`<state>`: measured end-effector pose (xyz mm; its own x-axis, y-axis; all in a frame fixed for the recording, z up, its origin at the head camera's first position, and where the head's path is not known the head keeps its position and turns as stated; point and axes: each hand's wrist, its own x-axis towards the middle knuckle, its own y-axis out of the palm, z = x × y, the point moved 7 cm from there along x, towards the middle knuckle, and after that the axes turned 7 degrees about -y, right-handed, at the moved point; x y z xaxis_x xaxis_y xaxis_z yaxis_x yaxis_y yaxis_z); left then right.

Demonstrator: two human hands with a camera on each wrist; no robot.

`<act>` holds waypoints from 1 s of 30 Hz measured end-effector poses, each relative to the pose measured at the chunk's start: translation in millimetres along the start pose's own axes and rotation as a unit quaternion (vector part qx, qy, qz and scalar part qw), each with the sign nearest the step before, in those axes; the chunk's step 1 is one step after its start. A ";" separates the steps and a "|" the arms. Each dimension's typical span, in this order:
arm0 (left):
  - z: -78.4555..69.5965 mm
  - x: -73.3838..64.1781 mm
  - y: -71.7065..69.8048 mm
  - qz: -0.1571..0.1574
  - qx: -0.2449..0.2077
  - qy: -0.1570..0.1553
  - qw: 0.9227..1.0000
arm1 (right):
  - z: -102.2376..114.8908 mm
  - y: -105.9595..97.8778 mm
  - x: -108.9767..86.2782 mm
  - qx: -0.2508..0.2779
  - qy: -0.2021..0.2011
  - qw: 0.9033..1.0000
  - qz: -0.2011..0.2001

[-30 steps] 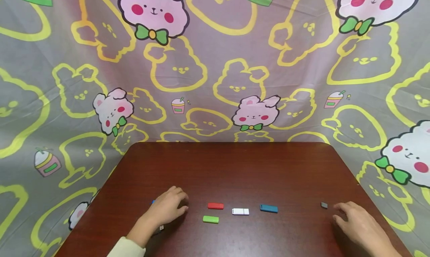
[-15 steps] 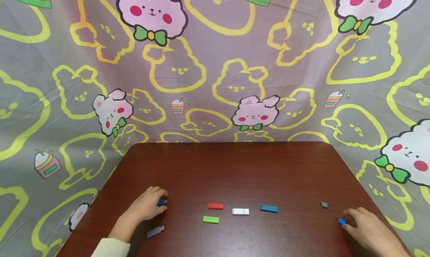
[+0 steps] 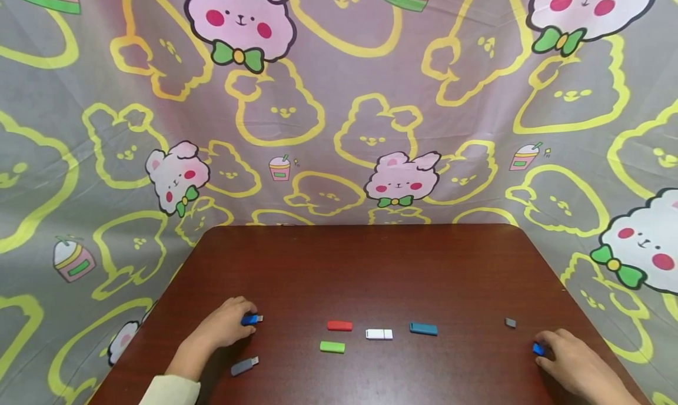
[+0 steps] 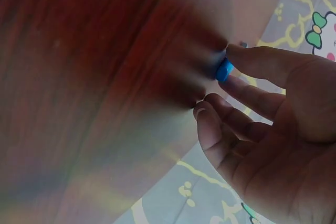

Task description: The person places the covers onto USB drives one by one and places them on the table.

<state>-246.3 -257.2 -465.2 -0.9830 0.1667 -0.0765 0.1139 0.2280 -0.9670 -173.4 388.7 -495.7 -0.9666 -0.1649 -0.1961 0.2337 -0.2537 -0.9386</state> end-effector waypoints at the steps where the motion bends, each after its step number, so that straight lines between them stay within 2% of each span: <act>1: 0.3 0.3 0.1 -0.002 0.002 0.001 1.000 | 0.5 0.5 0.8 0.001 0.002 1.000 0.004; 6: 2.9 0.3 1.0 -0.010 0.021 0.001 1.000 | 3.3 3.0 3.1 0.002 0.004 1.000 0.010; 9: 3.3 -0.3 -0.2 -0.019 0.025 0.008 0.999 | 5.5 2.4 4.2 -0.001 -0.004 1.000 0.000; 13: 1.3 -1.5 -3.8 -0.028 0.017 0.020 0.999 | 7.1 1.7 4.9 -0.008 -0.015 1.000 -0.016; 19: -0.1 -0.5 -5.8 -0.031 0.006 0.011 0.999 | 8.8 -0.6 5.1 -0.016 -0.032 0.998 -0.043; 30: 1.1 4.3 -3.7 -0.055 0.016 0.017 0.998 | 6.0 -1.9 6.6 0.011 -0.001 1.000 -0.026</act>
<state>-251.1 -258.4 -462.1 -0.9838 0.1751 0.0379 0.0010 0.2166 -0.9763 -179.6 382.4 -493.5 -0.9774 -0.1529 -0.1463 0.1851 -0.2823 -0.9413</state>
